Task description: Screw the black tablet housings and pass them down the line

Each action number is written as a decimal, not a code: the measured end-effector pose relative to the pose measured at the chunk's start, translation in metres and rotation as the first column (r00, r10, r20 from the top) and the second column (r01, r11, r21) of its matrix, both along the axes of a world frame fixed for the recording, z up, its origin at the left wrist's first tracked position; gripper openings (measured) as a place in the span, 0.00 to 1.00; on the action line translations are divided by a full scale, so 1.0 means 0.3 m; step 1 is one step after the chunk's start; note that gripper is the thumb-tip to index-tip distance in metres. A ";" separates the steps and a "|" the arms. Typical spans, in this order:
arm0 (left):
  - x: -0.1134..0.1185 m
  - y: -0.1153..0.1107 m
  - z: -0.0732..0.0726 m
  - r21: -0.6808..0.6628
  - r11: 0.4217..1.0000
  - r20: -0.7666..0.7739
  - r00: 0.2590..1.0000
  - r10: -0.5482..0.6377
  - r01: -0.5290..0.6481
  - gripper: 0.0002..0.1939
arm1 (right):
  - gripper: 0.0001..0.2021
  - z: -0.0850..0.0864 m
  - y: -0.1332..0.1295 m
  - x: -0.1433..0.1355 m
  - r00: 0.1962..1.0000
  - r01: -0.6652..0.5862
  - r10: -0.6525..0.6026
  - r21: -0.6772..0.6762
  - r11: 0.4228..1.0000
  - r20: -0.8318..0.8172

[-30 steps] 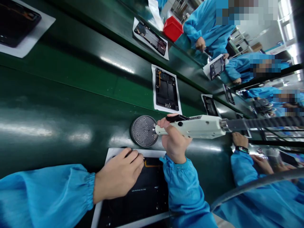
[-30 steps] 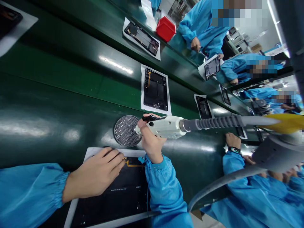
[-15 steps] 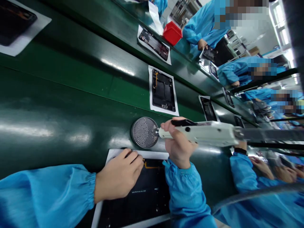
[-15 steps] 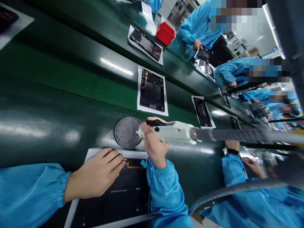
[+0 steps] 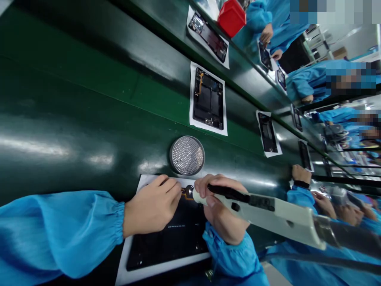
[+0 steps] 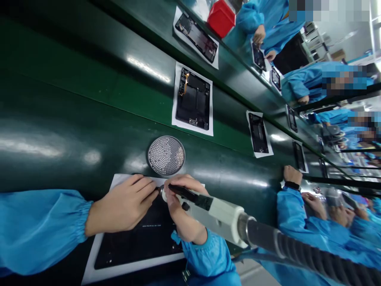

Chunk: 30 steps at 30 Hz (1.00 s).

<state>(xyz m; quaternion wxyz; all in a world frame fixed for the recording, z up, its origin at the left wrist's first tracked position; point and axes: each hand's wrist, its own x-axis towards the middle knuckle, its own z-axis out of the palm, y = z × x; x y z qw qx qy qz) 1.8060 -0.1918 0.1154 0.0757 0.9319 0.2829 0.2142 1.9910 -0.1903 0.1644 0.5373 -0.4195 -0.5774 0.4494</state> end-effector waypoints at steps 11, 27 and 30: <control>0.004 -0.005 0.002 0.039 0.999 0.038 0.999 0.017 -0.018 0.13 | 0.14 -0.007 0.001 -0.001 1.000 -0.022 0.022 -0.006 1.000 0.003; 0.007 0.001 0.009 0.039 0.999 0.042 0.999 0.012 -0.014 0.13 | 0.11 0.006 -0.009 -0.015 1.000 -0.027 0.027 -0.008 1.000 -0.002; 0.006 0.000 0.005 0.032 0.999 0.030 1.000 0.003 -0.004 0.12 | 0.10 0.000 -0.010 -0.025 1.000 -0.007 0.007 0.003 1.000 0.001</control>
